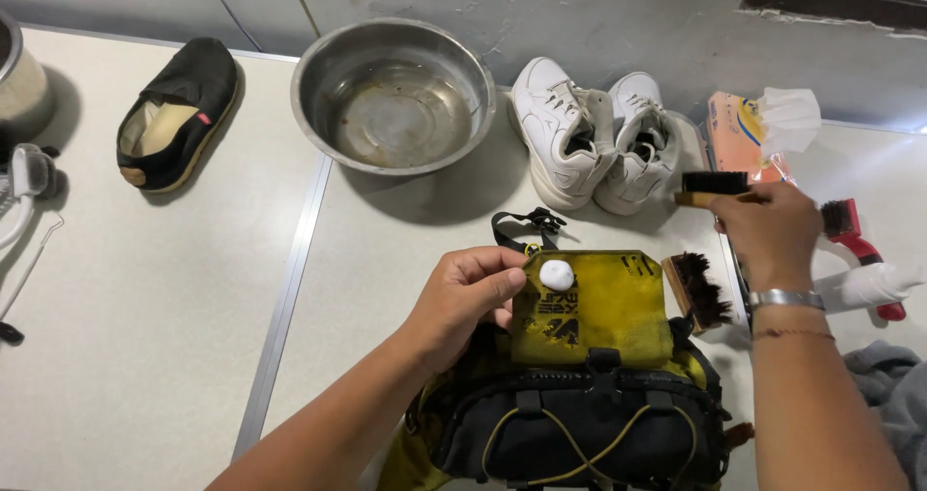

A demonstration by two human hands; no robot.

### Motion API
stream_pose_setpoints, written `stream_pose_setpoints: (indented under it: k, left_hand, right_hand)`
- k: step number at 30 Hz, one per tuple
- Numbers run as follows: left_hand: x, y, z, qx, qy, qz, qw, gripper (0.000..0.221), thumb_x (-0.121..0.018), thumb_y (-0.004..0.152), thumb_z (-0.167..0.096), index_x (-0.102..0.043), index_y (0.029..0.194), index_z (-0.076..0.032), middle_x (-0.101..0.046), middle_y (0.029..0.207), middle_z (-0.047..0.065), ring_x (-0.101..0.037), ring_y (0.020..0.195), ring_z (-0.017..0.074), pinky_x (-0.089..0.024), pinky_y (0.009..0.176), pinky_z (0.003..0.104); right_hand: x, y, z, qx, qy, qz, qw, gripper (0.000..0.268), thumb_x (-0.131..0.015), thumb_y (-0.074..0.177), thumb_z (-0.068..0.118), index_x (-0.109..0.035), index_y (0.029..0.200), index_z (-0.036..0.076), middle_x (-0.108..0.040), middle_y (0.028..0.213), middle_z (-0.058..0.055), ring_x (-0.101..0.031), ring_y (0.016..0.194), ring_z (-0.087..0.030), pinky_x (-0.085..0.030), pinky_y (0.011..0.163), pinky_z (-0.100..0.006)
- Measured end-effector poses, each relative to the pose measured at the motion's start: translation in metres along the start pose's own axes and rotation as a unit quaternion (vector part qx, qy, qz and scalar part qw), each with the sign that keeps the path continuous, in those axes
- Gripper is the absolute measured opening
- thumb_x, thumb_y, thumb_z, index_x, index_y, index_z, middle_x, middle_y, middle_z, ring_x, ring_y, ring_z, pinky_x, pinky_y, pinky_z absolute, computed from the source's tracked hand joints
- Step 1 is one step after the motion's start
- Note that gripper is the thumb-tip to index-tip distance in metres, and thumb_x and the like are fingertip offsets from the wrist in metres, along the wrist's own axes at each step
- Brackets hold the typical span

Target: Cleaning a small yellow pouch using cleaning foam, a brush, and a cloth on a workbench.

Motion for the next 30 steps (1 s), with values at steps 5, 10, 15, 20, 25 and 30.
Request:
stream_pose_setpoints:
  k: [5,10,15,20,25,30]
  left_hand:
    - [-0.003,0.001,-0.001,0.007,-0.029,0.019,0.999,0.017,-0.071,0.092,-0.021,-0.068,0.094,-0.005,-0.060,0.073,-0.001,-0.058,0.063,0.0063,-0.057,0.056,0.022]
    - [-0.006,0.002,0.007,0.039,-0.119,0.052,0.991,0.017,-0.075,0.091,-0.022,-0.067,0.091,-0.007,-0.061,0.073,-0.001,-0.057,0.063,0.0064,-0.056,0.057,0.023]
    - [-0.003,0.002,0.008,0.047,-0.101,0.025,0.993,0.017,-0.073,0.092,-0.018,-0.072,0.100,-0.003,-0.063,0.071,0.002,-0.056,0.061,0.0087,-0.054,0.055,0.024]
    - [-0.010,0.000,0.005,0.038,-0.109,0.048,0.992,0.038,-0.068,0.096,-0.017,-0.072,0.124,0.008,-0.064,0.074,0.003,-0.051,0.061,0.0072,-0.047,0.056,0.018]
    - [-0.015,-0.003,-0.002,0.027,-0.070,0.063,0.995,0.022,-0.066,0.100,-0.021,-0.077,0.094,-0.002,-0.056,0.070,-0.004,-0.050,0.063,0.0046,-0.049,0.056,0.016]
    - [-0.020,-0.006,-0.013,0.008,-0.075,0.070,0.995,0.023,-0.062,0.102,-0.018,-0.076,0.093,-0.002,-0.055,0.068,-0.004,-0.050,0.062,0.0041,-0.048,0.057,0.017]
  right_hand:
    - [0.053,-0.057,-0.008,0.049,0.281,-0.104,0.953,0.025,-0.079,0.091,0.002,-0.066,0.111,0.008,-0.065,0.108,0.002,-0.070,0.101,-0.010,-0.070,0.091,-0.012]
    - [0.061,-0.129,0.022,0.142,0.496,-0.001,0.857,0.054,-0.072,0.092,0.041,-0.055,0.140,0.023,-0.058,0.149,-0.004,-0.060,0.141,-0.024,-0.065,0.106,-0.041]
    - [0.072,-0.222,0.112,0.421,0.148,-0.097,0.890,0.041,-0.071,0.094,-0.007,-0.062,0.134,-0.010,-0.063,0.120,-0.023,-0.064,0.106,-0.032,-0.055,0.098,-0.038]
    - [0.047,-0.274,0.188,0.645,0.023,-0.036,0.763,0.025,-0.048,0.100,-0.010,-0.065,0.119,-0.011,-0.065,0.117,-0.025,-0.064,0.106,-0.044,-0.056,0.100,-0.056]
    - [0.044,-0.268,0.200,0.642,0.007,-0.041,0.765,0.029,-0.046,0.096,-0.022,-0.063,0.119,-0.016,-0.064,0.112,-0.028,-0.062,0.102,-0.046,-0.055,0.096,-0.056]
    - [0.032,-0.281,0.202,0.661,0.015,0.021,0.750,0.036,-0.047,0.089,-0.017,-0.061,0.122,-0.012,-0.067,0.118,-0.024,-0.062,0.105,-0.043,-0.051,0.099,-0.056]
Point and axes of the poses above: each hand's wrist, its own y-axis towards the middle knuckle, its own x-axis out of the back of the hand, z = x × y, the point moved 10 cm from there along y, towards the middle knuckle
